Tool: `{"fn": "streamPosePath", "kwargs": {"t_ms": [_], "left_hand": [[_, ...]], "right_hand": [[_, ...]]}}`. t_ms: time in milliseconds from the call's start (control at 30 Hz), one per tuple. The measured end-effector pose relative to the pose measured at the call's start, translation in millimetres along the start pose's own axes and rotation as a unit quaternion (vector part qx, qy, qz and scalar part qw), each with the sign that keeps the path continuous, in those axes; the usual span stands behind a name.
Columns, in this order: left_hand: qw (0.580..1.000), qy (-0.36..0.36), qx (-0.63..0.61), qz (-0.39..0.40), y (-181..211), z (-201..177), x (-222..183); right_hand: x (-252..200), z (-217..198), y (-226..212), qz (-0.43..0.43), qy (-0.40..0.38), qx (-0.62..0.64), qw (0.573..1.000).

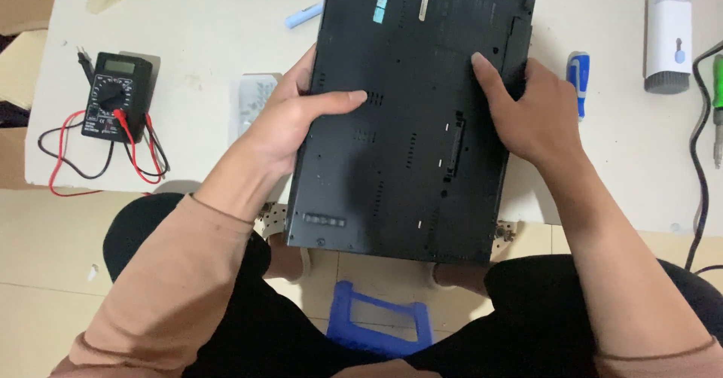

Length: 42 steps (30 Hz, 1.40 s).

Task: Disassembling a laptop by removing screws from the bottom panel and prying the casing open.

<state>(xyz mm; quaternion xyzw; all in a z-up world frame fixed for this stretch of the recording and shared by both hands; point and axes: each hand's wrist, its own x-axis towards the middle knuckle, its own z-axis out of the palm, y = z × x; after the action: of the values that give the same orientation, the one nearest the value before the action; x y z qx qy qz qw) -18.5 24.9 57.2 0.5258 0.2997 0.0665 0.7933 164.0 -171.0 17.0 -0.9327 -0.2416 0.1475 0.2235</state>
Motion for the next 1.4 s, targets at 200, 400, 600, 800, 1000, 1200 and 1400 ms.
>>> {"fn": "streamPosePath", "kwargs": {"t_ms": [200,400,600,800,1000,1200,1400], "left_hand": [[0.991,-0.076,0.003,0.114,-4,-2,-6],[0.981,-0.095,0.050,0.163,1,-2,-8],[0.960,-0.105,0.133,0.222,29,-10,-23],[0.934,-0.160,0.123,0.293,41,-12,-35],[0.942,-0.130,0.099,0.294,33,-9,-30],[0.950,-0.046,0.141,0.275,37,-1,-19],[0.900,-0.080,0.136,0.405,25,-17,-9]], "right_hand": [[-18,-16,-27,0.049,-0.049,0.428,0.901],[-15,-1,-14,0.109,0.075,0.346,0.929],[-14,-22,-25,-0.067,0.171,0.310,0.933],[-26,-39,-22,-0.223,0.271,0.243,0.904],[-30,-52,-38,-0.245,0.267,0.267,0.893],[-21,-66,-63,-0.113,0.127,0.404,0.899],[-3,-76,-56,-0.347,0.206,0.314,0.859]]}}
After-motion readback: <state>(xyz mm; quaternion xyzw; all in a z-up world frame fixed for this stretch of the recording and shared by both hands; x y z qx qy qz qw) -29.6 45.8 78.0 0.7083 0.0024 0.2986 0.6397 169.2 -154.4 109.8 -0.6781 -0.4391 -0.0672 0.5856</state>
